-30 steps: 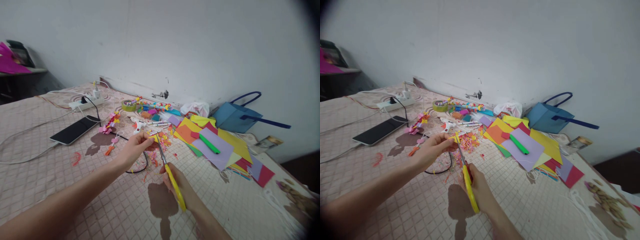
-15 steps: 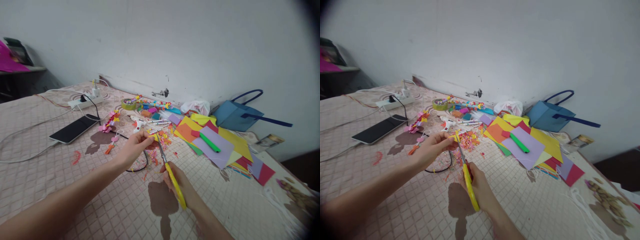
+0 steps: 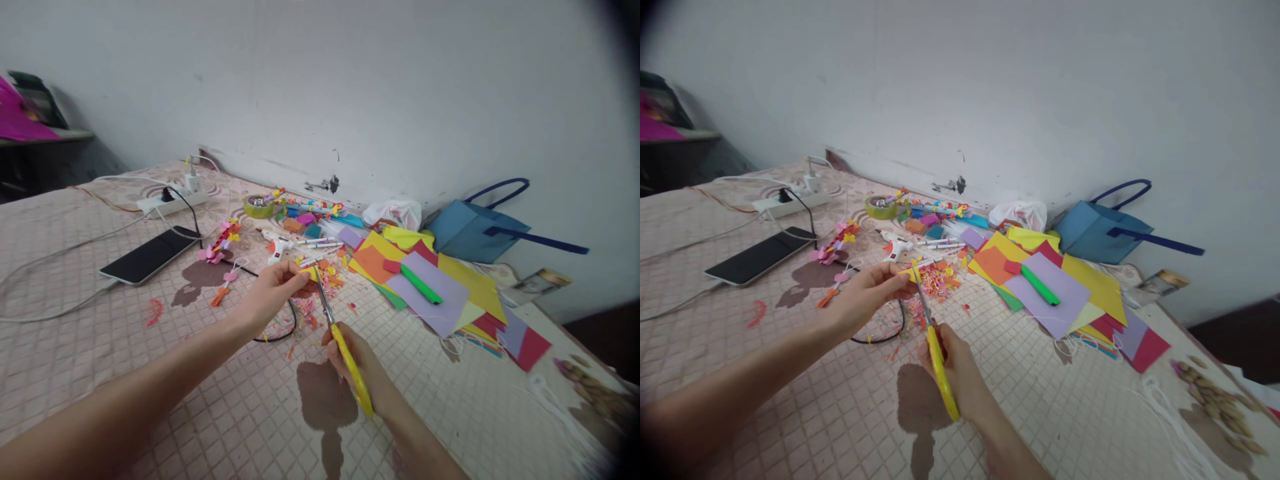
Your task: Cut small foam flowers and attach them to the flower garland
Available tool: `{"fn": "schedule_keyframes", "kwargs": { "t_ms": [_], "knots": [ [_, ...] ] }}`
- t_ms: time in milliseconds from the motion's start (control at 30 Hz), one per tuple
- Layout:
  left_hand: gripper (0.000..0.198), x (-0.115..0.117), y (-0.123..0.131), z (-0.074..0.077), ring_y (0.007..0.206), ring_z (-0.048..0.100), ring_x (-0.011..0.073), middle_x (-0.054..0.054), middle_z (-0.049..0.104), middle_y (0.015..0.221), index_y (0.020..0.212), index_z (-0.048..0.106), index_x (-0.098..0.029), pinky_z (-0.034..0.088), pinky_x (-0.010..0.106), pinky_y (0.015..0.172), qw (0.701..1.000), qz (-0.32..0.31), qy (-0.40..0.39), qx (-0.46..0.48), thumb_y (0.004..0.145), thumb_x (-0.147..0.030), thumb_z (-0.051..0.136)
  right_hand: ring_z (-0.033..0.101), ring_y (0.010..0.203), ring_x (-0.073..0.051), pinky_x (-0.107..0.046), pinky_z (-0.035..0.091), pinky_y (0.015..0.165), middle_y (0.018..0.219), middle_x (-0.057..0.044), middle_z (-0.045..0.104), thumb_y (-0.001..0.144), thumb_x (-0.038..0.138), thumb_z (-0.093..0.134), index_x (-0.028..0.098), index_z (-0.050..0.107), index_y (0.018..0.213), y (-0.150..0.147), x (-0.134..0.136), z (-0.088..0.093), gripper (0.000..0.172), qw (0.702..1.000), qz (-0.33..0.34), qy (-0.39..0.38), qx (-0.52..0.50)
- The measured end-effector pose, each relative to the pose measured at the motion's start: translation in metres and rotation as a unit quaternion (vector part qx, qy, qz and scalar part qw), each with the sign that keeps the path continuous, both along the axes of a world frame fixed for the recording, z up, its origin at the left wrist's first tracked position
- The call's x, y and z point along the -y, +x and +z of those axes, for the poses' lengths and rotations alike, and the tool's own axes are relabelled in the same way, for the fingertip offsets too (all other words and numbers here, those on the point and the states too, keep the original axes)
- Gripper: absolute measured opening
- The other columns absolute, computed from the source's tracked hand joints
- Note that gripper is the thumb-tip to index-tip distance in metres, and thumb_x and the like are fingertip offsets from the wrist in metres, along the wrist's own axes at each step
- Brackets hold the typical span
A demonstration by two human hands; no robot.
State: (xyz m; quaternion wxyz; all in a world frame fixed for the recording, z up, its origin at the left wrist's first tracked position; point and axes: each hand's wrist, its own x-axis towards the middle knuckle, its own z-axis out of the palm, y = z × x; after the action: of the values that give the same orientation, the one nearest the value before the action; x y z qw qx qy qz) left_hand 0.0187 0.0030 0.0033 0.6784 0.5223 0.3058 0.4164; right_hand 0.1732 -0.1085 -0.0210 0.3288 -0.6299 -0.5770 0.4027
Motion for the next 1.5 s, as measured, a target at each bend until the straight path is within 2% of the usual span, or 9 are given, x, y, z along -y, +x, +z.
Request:
{"fn": "schedule_keyframes", "kwargs": {
  "t_ms": [233,567,733,800,933,1067,1267,1400,1500],
  "knots": [
    [0.014,0.000,0.000,0.001,0.071,0.065,0.0113,0.003,0.069,0.075,0.076,0.054,-0.014,0.050,0.026,0.074,1.000,-0.004,-0.009,0.001,0.079,-0.026,0.062,0.036,0.044,-0.009,-0.023,0.031,0.040,0.059,0.004,0.038,0.076,0.069,0.041,0.022,0.038,0.071,-0.001,0.000,-0.003,0.048,1.000,-0.012,-0.004,-0.006],
    [0.017,-0.005,-0.002,-0.004,0.074,0.065,0.0115,0.002,0.068,0.077,0.077,0.054,-0.015,0.050,0.027,0.077,1.000,-0.024,0.012,0.001,0.080,-0.029,0.062,0.033,0.035,-0.007,-0.021,0.028,0.033,0.048,0.008,0.036,0.066,0.081,0.044,0.022,0.039,0.070,0.000,-0.001,-0.011,0.059,0.999,-0.027,-0.016,-0.044],
    [0.016,-0.004,-0.002,-0.001,0.072,0.064,0.0108,0.001,0.068,0.075,0.074,0.054,-0.015,0.050,0.026,0.074,1.000,-0.011,0.006,-0.016,0.079,-0.027,0.063,0.033,0.031,-0.006,-0.019,0.030,0.030,0.042,0.009,0.037,0.066,0.081,0.047,0.022,0.041,0.069,0.003,-0.001,-0.020,0.060,0.994,-0.023,-0.024,-0.107],
    [0.016,-0.003,-0.002,-0.001,0.067,0.063,0.0101,0.001,0.067,0.071,0.072,0.055,-0.014,0.050,0.024,0.070,0.998,-0.031,-0.001,-0.046,0.078,-0.027,0.064,0.033,0.031,-0.006,-0.019,0.030,0.030,0.042,0.009,0.037,0.065,0.081,0.048,0.021,0.041,0.067,0.004,-0.004,-0.020,0.060,0.987,-0.047,-0.027,-0.154],
    [0.020,0.001,0.001,-0.005,0.060,0.062,0.0098,0.003,0.068,0.067,0.070,0.058,-0.012,0.049,0.023,0.062,0.983,-0.144,-0.018,-0.114,0.076,-0.029,0.066,0.035,0.033,-0.005,-0.018,0.031,0.032,0.046,0.009,0.041,0.065,0.068,0.063,0.020,0.045,0.069,0.010,-0.011,-0.013,0.052,0.973,-0.129,-0.003,-0.190],
    [0.025,0.007,0.005,-0.013,0.058,0.062,0.0113,0.004,0.069,0.068,0.070,0.058,-0.012,0.050,0.023,0.057,0.965,-0.210,0.021,-0.156,0.074,-0.035,0.066,0.040,0.037,-0.007,-0.019,0.033,0.036,0.050,0.009,0.047,0.068,0.048,0.071,0.019,0.052,0.081,0.016,-0.013,-0.010,0.037,0.970,-0.147,0.036,-0.190],
    [0.022,0.016,0.008,-0.019,0.053,0.059,0.0104,0.001,0.064,0.059,0.065,0.057,-0.013,0.047,0.021,0.051,0.949,-0.230,0.079,-0.201,0.075,-0.032,0.064,0.047,0.046,-0.008,-0.021,0.037,0.043,0.068,0.003,0.059,0.064,0.034,0.072,0.018,0.054,0.082,0.012,-0.011,-0.010,0.029,0.971,-0.131,0.048,-0.194],
    [0.021,0.019,0.010,-0.022,0.052,0.059,0.0102,0.000,0.064,0.058,0.063,0.057,-0.015,0.045,0.019,0.048,0.946,-0.231,0.078,-0.215,0.074,-0.031,0.063,0.045,0.045,-0.009,-0.022,0.037,0.042,0.064,0.004,0.055,0.064,0.031,0.070,0.020,0.051,0.079,0.009,-0.013,-0.011,0.027,0.975,-0.141,0.058,-0.159],
    [0.020,0.019,0.011,-0.024,0.052,0.059,0.0106,0.000,0.064,0.058,0.066,0.058,-0.015,0.046,0.020,0.049,0.952,-0.203,0.082,-0.215,0.073,-0.032,0.065,0.046,0.049,-0.011,-0.024,0.039,0.044,0.065,0.003,0.054,0.064,0.031,0.071,0.020,0.050,0.078,0.010,-0.014,-0.012,0.028,0.977,-0.154,0.072,-0.128]
  ]
}}
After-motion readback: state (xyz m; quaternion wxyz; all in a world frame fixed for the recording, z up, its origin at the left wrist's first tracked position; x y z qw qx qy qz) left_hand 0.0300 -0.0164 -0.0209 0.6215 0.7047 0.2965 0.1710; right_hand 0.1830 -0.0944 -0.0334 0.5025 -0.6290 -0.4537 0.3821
